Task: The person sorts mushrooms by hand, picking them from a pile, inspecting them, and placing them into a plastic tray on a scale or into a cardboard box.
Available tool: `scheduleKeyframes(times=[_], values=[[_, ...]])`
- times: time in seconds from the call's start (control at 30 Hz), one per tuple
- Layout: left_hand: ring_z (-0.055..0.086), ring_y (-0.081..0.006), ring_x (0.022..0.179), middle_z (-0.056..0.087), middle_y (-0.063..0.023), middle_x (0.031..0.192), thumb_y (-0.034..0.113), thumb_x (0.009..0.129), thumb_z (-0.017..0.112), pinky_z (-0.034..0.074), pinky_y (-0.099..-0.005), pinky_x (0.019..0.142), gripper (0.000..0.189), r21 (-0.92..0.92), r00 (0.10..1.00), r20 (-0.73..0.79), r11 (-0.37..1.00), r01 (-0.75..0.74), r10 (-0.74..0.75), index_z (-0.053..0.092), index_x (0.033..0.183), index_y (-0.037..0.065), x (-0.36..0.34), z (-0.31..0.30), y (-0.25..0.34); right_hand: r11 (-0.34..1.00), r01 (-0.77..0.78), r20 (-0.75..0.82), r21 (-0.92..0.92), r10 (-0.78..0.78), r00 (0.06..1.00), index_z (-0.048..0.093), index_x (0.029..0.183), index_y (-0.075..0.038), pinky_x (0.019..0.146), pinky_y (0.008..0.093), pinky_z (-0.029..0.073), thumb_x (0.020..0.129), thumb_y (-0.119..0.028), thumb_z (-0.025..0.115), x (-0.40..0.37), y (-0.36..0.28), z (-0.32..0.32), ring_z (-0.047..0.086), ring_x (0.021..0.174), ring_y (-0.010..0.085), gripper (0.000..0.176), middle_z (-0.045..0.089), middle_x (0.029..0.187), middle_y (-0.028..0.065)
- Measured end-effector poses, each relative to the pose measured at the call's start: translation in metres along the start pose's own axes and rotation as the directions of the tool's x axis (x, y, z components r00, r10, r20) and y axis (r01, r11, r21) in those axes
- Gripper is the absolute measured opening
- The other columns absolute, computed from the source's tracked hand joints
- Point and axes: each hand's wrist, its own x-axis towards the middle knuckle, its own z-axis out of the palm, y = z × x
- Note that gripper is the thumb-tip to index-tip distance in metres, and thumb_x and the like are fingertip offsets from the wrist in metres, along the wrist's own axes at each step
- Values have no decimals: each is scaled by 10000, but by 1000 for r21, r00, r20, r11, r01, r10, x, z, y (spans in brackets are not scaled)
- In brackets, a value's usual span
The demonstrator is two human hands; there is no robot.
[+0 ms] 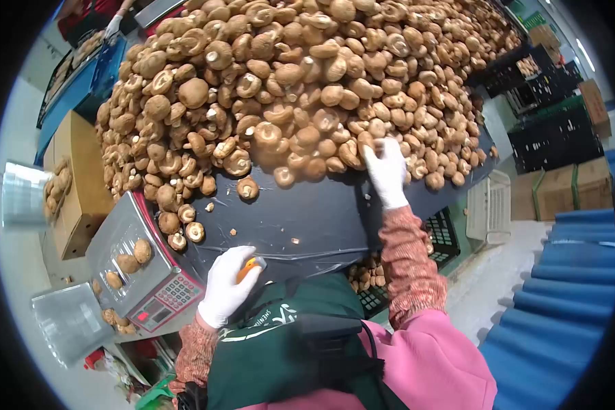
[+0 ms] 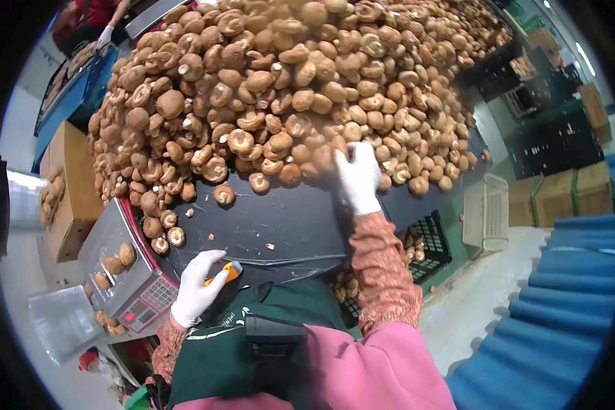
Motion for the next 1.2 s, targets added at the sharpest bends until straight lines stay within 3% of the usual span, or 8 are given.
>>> scheduleKeyframes(times=[0.1, 0.13, 0.27, 0.4, 0.5, 0.57, 0.77, 1.2], values=[[678, -313, 1015, 685, -157, 1094, 117, 860, 726, 535, -369, 882, 322, -96, 995, -13, 990, 100, -102, 651, 1158, 21, -4, 8, -1, 390, -427, 357, 816, 242, 902, 620, 1222, -11, 907, 394, 554, 957, -230, 671, -10, 13, -24, 651, 1077, 253, 348, 672, 1190, 120], [682, -299, 1013, 684, -154, 1091, 112, 870, 720, 539, -357, 877, 313, -129, 993, 1, 984, 121, -122, 650, 1161, 20, -1, 9, 3, 82, -472, 448, 878, 207, 870, 608, 1232, 17, 967, 444, 535, 980, -207, 654, -20, -2, -42, 629, 1134, 289, 340, 653, 1231, 121], [662, -191, 1035, 688, -109, 1122, 97, 910, 674, 509, -318, 924, 311, -305, 970, 158, 925, 228, -187, 646, 1203, -3, 14, 19, 7, -164, -589, 609, 791, 126, 783, 579, 1307, 17, 1050, 428, 471, 972, -189, 661, -47, -2, -54, 576, 1223, 271, 402, 612, 1311, 141], [660, -208, 1058, 667, -136, 1193, 177, 1015, 593, 524, -328, 925, 368, -727, 894, 418, 530, 435, -161, 554, 1327, -13, 56, 31, 35, -1, -622, 622, 783, 56, 781, 546, 1354, -14, 1012, 399, 502, 930, -165, 711, -72, -45, -58, 597, 1191, 257, 480, 606, 1319, 114], [629, -281, 1169, 555, -189, 1383, 340, 1060, 512, 533, -384, 942, 551, -858, 855, 511, -4, 513, -89, 375, 1488, 22, 72, 52, 44, 584, -428, 546, 690, -31, 837, 629, 1227, -14, 981, 325, 483, 893, -96, 725, -97, -66, -54, 586, 1154, 157, 357, 631, 1245, 74], [603, -265, 1201, 532, -160, 1413, 330, 1047, 541, 522, -383, 960, 567, -882, 889, 458, -121, 455, 2, 378, 1496, 26, 79, 60, 51, 561, -416, 557, 716, -99, 825, 642, 1186, -23, 968, 307, 491, 853, -53, 751, -108, -86, -56, 585, 1160, 169, 352, 610, 1276, 93], [594, -175, 1162, 568, -107, 1352, 148, 943, 696, 504, -327, 955, 570, -849, 950, 176, 448, 279, -258, 448, 1440, 21, 68, 52, 79, 548, -451, 594, 705, -109, 797, 599, 1271, -16, 999, 309, 484, 838, -9, 760, -123, -97, -48, 578, 1177, 166, 462, 580, 1317, 83], [615, -146, 1105, 616, -87, 1222, 47, 883, 746, 509, -295, 930, 458, -836, 958, 201, 473, 278, -206, 517, 1278, 18, 63, 67, 70, 558, -598, 698, 576, 45, 715, 579, 1292, 17, 933, 275, 515, 889, -84, 742, -130, -96, -78, 608, 1073, 118, 446, 651, 1196, 70]])
